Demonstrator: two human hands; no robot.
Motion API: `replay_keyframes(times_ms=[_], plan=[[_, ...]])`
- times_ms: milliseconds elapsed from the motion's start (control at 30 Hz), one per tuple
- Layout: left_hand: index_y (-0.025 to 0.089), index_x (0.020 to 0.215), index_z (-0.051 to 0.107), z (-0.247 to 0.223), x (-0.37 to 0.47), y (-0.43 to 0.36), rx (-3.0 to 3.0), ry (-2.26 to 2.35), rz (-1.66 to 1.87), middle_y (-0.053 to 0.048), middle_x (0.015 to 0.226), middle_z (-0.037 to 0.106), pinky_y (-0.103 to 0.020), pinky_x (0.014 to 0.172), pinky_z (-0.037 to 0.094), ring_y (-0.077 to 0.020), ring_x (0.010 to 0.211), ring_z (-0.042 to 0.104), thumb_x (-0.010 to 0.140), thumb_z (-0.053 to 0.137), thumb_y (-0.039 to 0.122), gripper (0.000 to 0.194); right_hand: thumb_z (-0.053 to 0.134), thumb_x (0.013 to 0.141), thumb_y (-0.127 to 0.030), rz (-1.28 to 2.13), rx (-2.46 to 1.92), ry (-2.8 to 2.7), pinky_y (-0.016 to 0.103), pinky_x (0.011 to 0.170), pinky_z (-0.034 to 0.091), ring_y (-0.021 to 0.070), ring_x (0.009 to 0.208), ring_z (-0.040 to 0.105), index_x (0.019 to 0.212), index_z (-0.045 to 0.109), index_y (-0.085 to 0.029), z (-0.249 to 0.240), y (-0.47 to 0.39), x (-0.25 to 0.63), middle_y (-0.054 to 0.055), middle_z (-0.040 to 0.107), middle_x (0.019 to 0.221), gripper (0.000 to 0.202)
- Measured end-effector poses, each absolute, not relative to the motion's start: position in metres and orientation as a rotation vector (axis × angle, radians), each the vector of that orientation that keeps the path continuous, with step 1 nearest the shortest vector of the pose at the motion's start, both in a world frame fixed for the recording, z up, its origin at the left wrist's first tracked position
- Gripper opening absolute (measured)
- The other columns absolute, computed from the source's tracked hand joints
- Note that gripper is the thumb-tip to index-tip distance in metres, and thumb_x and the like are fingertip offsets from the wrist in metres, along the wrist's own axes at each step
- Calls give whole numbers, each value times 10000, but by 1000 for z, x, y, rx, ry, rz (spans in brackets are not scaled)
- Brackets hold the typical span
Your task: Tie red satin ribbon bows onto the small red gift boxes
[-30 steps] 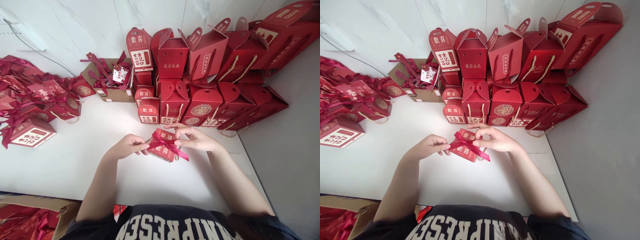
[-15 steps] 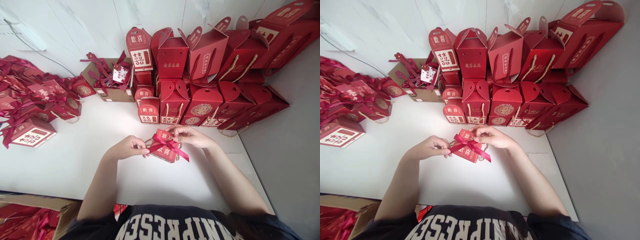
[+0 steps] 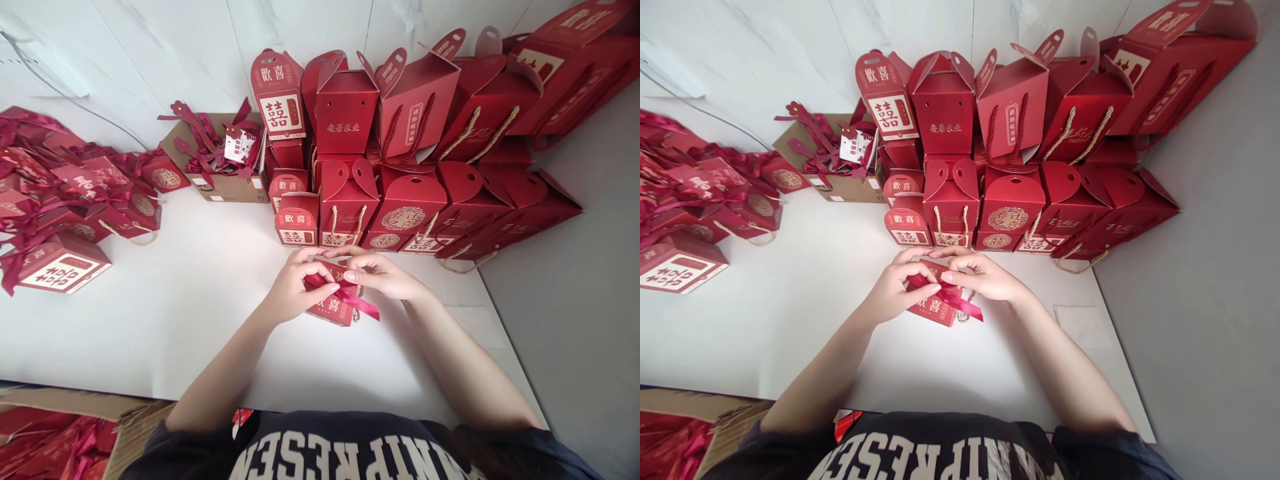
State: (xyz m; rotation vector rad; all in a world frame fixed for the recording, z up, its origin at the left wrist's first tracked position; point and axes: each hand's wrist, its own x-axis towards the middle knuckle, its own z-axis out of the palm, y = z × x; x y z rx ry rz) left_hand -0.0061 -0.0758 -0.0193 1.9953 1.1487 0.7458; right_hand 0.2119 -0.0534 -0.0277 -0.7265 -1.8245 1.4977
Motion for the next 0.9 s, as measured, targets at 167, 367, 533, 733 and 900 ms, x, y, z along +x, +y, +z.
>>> replay_keyframes(times_ms=[167,367,533,733,900], plan=[[207,805,687,-23,-11,-74,1956,1135,683,-73,1305,515,-438,1096,397,-267,1279,487,815,689,303,96,621,911,-411,1469,-711,-1825,446,1078,370,240,1243,529,615,576,-190,-35,-51,211,58,592,1277,373],[200,798,674,-24,-10,-72,1953,1109,674,-71,1247,526,-413,1073,413,-259,1263,498,816,680,273,75,611,920,-403,1559,-673,-1768,422,1055,363,232,1199,539,625,571,-181,-51,-45,213,59,587,1261,371],[197,809,668,-25,-10,-71,1933,1075,685,-71,1200,553,-395,1057,425,-242,1212,532,817,681,265,69,628,899,-418,1673,-573,-1588,382,976,403,227,1092,569,609,548,-178,-69,-43,209,56,622,1167,385],[194,813,668,-26,-9,-72,1901,1068,691,-71,1177,558,-389,1027,444,-226,1163,556,818,679,255,62,658,869,-419,1740,-565,-1432,347,901,426,221,1019,577,585,491,-172,-86,-44,206,57,617,1149,412],[197,825,671,-30,-12,-75,1854,1082,726,-68,1193,562,-392,1045,424,-225,1163,558,826,675,275,78,598,919,-390,1719,-510,-1486,370,996,400,237,1108,576,629,575,-177,-77,-43,206,62,624,1159,362]])
